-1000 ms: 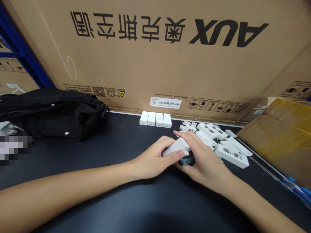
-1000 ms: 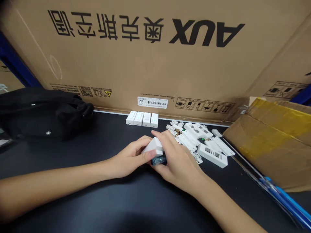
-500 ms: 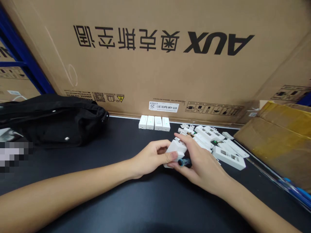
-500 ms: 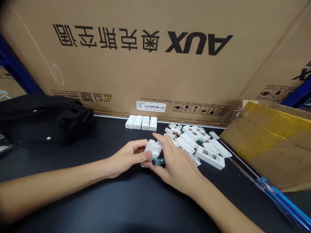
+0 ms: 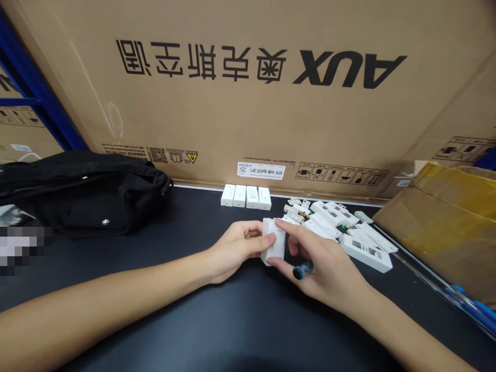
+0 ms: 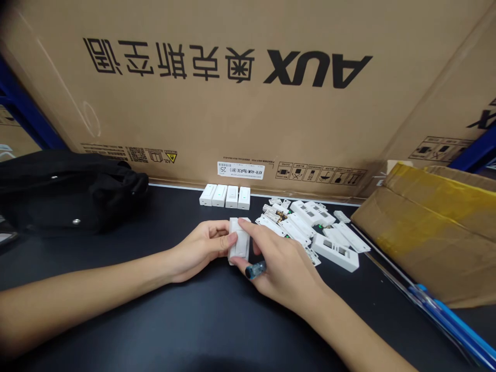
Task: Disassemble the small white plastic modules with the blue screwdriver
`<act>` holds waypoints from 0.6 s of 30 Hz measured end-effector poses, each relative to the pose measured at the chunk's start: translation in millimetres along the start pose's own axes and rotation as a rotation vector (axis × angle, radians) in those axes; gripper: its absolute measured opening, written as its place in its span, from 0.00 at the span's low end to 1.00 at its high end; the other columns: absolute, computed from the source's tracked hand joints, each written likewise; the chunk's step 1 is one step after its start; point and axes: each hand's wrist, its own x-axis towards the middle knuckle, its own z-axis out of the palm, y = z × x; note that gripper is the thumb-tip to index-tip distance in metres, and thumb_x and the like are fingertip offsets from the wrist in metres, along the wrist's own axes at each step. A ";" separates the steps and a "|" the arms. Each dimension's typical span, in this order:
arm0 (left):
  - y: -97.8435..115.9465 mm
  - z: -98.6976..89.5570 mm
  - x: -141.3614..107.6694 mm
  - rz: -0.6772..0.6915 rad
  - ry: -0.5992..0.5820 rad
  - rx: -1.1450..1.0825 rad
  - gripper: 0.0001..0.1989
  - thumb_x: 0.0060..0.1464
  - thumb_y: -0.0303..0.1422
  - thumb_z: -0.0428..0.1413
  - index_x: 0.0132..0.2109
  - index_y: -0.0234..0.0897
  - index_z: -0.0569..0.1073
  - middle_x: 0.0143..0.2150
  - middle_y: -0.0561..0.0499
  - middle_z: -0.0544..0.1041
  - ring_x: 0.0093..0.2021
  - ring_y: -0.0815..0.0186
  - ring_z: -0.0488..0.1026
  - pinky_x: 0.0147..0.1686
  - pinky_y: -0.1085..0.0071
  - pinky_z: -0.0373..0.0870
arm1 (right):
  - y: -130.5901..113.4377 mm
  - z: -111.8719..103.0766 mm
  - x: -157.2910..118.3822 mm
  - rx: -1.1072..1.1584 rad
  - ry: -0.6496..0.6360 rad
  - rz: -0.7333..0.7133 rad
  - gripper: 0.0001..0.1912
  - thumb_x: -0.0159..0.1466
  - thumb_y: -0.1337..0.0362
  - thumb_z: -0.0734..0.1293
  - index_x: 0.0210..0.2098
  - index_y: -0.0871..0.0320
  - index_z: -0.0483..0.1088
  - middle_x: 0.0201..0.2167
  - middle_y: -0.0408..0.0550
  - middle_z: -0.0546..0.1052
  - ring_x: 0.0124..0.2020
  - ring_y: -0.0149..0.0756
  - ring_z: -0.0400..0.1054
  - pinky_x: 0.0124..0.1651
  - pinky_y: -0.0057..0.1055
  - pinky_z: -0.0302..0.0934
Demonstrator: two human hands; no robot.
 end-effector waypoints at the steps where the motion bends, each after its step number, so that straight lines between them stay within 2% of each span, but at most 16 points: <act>1: 0.2 -0.3 0.0 -0.006 0.001 -0.005 0.17 0.51 0.39 0.67 0.39 0.29 0.75 0.37 0.47 0.76 0.36 0.68 0.73 0.39 0.71 0.68 | 0.5 0.5 -0.4 -0.006 0.006 -0.003 0.28 0.66 0.58 0.67 0.63 0.54 0.57 0.32 0.45 0.75 0.29 0.33 0.73 0.26 0.28 0.63; 10: 2.5 1.4 -0.7 -0.046 -0.024 -0.010 0.17 0.51 0.40 0.67 0.42 0.30 0.77 0.40 0.43 0.78 0.40 0.64 0.74 0.37 0.71 0.66 | -6.6 -0.6 1.5 -0.048 0.088 -0.025 0.27 0.64 0.61 0.68 0.60 0.57 0.59 0.34 0.48 0.77 0.28 0.33 0.73 0.24 0.26 0.64; 18: 1.2 9.3 -6.2 -0.058 -0.078 -0.096 0.13 0.58 0.37 0.62 0.44 0.30 0.79 0.39 0.45 0.78 0.40 0.68 0.73 0.43 0.72 0.66 | -2.4 4.1 -4.1 -0.012 0.103 -0.105 0.38 0.62 0.56 0.71 0.66 0.60 0.55 0.40 0.52 0.77 0.34 0.36 0.73 0.31 0.30 0.70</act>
